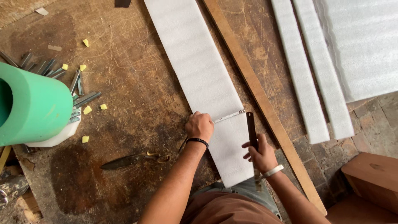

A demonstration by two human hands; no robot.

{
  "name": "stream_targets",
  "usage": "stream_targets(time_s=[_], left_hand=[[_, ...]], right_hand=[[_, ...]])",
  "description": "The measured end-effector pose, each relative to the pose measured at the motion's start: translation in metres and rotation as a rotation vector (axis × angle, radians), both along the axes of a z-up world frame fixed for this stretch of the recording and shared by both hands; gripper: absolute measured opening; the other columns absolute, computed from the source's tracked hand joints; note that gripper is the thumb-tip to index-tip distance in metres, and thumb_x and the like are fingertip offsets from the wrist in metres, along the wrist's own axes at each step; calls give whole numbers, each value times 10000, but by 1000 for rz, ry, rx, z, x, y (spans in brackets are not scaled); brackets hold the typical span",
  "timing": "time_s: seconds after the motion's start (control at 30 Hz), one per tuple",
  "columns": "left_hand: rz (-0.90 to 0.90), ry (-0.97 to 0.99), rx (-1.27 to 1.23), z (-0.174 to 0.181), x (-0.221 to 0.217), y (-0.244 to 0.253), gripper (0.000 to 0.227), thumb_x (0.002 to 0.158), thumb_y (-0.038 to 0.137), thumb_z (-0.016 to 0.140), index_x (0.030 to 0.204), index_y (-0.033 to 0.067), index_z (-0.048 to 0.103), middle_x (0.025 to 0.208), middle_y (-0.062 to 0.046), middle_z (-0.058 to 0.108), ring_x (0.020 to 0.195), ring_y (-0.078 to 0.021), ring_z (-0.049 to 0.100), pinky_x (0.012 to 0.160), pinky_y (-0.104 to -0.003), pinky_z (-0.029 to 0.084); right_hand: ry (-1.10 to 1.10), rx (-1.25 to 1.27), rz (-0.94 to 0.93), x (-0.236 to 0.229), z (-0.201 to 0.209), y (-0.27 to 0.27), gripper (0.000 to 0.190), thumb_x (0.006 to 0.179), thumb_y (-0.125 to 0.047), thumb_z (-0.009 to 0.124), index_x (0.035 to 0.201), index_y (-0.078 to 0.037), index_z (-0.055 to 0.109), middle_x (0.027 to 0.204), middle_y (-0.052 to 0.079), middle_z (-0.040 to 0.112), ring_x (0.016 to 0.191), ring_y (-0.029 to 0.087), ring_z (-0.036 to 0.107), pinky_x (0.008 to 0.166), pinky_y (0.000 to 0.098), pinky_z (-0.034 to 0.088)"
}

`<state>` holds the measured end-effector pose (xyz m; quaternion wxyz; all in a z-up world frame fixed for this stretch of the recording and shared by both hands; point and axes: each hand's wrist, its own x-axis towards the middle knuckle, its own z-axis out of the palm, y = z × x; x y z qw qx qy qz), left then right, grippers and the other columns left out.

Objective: The person uses a wooden straightedge and a utility knife to cut a long strip of white foam sheet on a wooden workbench. They repeatedly measure, align, and cut the foam into smaller sections.

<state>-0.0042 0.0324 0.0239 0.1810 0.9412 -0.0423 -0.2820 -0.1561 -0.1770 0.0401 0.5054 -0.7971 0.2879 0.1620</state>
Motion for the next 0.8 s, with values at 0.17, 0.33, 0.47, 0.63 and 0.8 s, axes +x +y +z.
stream_targets(time_s=[0.17,0.33,0.47,0.63,0.8], left_hand=[[180,139,-160,13,54,2,79,823,222,753,847,212,828,982,-84,772,906,-308,734,794,-424,597],[221,-325,-31,13,157,13,155,850,224,663,864,227,817,953,-97,764,872,-336,731,754,-464,596],[256,-409,-4,6,269,21,132,869,189,671,867,184,803,931,-114,762,849,-347,731,729,-464,595],[203,-287,217,-15,357,26,100,922,181,694,902,120,770,886,-138,764,792,-277,742,649,-384,603],[149,-204,283,-49,372,43,224,1044,206,590,906,104,733,844,-92,733,682,-180,685,563,-326,595]], right_hand=[[56,226,34,81,-21,20,283,899,34,503,1179,-6,503,841,158,755,640,208,728,561,339,601],[136,338,48,93,-36,19,277,873,47,514,1143,-6,548,718,178,705,557,243,703,494,363,569],[173,422,29,92,-48,9,237,869,30,555,1103,-6,555,672,143,695,532,248,704,471,367,557],[349,384,2,98,-63,8,156,953,-69,606,1079,22,617,650,157,697,516,255,691,476,371,527],[444,344,11,94,-91,-7,218,957,-89,634,1170,-42,640,689,154,760,568,218,722,563,342,572]])
